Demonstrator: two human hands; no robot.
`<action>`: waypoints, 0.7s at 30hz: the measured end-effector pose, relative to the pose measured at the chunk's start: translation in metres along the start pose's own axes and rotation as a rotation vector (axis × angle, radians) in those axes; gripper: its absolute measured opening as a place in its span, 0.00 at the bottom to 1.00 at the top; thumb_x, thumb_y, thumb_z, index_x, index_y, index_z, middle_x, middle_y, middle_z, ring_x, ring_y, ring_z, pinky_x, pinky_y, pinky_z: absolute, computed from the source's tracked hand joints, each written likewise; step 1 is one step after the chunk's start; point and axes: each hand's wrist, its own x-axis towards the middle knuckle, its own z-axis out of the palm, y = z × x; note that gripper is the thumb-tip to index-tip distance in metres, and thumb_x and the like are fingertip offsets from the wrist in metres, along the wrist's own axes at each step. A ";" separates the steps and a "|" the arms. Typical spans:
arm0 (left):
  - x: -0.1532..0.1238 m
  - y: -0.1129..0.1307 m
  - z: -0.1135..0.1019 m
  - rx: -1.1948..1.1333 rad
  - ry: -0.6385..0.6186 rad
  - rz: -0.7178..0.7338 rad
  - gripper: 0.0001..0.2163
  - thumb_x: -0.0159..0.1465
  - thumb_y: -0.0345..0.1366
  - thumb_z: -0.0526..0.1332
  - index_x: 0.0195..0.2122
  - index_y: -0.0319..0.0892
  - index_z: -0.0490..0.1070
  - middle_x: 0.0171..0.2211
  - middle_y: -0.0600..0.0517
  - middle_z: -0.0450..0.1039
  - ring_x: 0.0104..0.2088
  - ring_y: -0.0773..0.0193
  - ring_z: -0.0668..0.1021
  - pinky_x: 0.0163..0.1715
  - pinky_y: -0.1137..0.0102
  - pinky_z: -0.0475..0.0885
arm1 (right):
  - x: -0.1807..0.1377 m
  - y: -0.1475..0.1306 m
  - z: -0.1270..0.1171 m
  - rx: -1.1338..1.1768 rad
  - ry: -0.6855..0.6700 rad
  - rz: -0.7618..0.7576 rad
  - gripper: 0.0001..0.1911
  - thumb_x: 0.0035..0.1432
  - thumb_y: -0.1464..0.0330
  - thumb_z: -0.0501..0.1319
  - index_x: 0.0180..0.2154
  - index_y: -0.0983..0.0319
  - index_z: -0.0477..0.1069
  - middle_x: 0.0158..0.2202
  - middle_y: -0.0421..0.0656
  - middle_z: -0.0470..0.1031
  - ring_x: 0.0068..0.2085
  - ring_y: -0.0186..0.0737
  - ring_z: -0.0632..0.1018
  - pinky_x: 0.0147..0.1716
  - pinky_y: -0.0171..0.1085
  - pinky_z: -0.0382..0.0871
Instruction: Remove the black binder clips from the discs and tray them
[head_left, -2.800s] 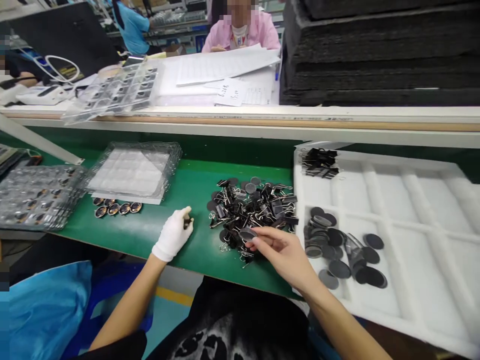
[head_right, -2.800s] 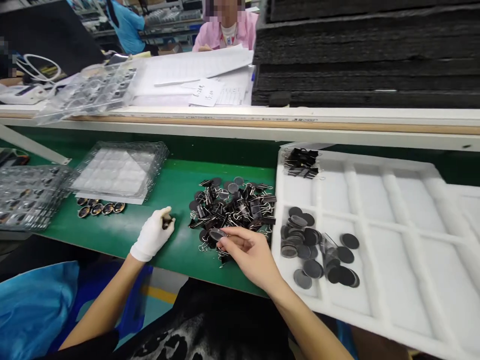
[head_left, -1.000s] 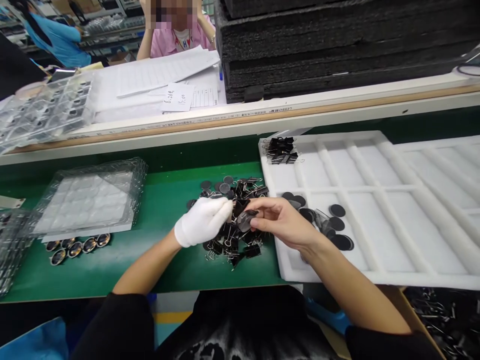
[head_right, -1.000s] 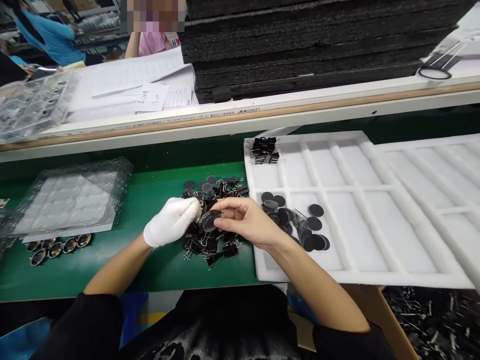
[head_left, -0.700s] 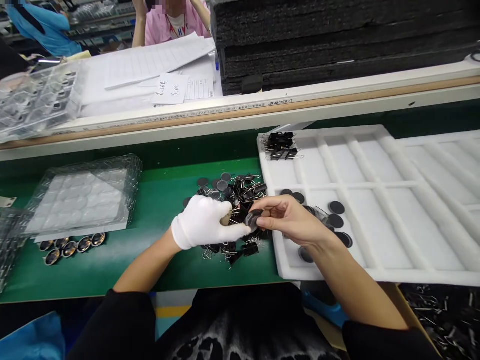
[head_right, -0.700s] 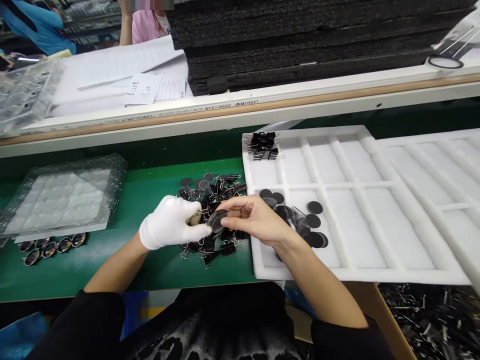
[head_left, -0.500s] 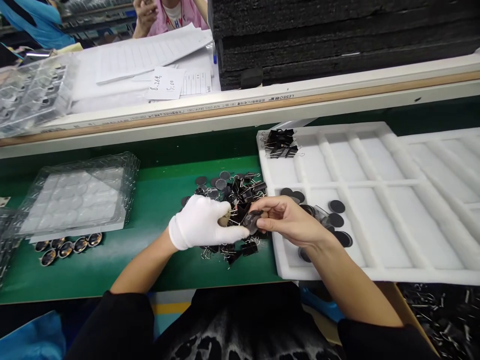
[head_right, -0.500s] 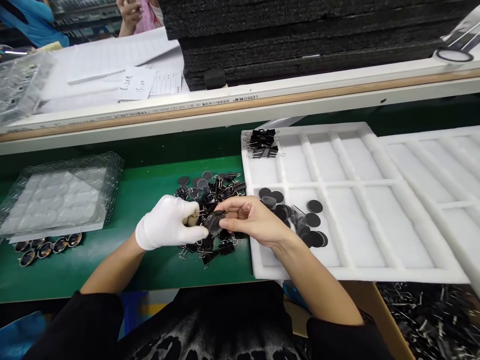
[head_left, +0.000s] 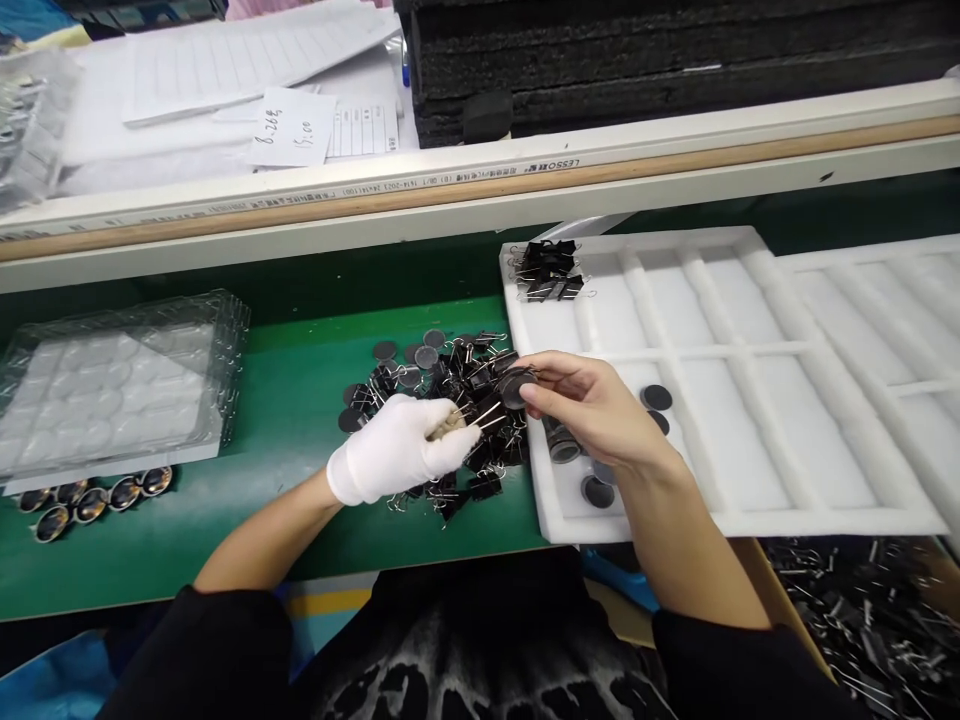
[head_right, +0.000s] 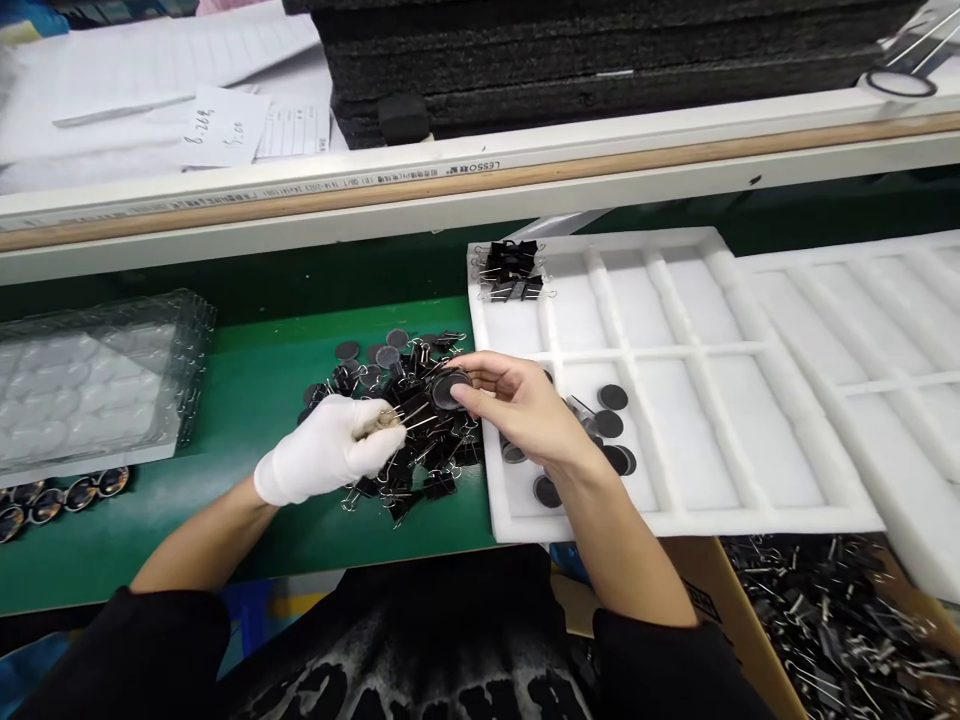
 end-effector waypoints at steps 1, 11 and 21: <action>-0.001 0.001 0.001 -0.016 -0.016 -0.012 0.19 0.66 0.45 0.57 0.21 0.43 0.58 0.15 0.60 0.61 0.18 0.73 0.63 0.20 0.74 0.59 | 0.000 0.001 -0.001 -0.023 -0.032 0.000 0.16 0.57 0.60 0.72 0.46 0.57 0.80 0.40 0.42 0.79 0.34 0.34 0.75 0.34 0.36 0.72; 0.000 0.005 -0.008 -0.033 -0.127 -0.038 0.15 0.68 0.47 0.55 0.29 0.43 0.70 0.21 0.58 0.72 0.22 0.69 0.72 0.26 0.73 0.66 | 0.001 0.011 -0.001 0.042 -0.086 -0.003 0.14 0.56 0.62 0.74 0.45 0.55 0.81 0.37 0.40 0.76 0.36 0.33 0.74 0.36 0.36 0.72; 0.031 -0.097 -0.071 0.518 -0.006 -0.031 0.20 0.68 0.54 0.56 0.50 0.48 0.78 0.35 0.52 0.79 0.36 0.60 0.78 0.37 0.68 0.68 | 0.007 0.013 0.003 0.632 0.072 0.052 0.14 0.62 0.50 0.62 0.33 0.51 0.73 0.30 0.38 0.68 0.35 0.37 0.72 0.36 0.38 0.75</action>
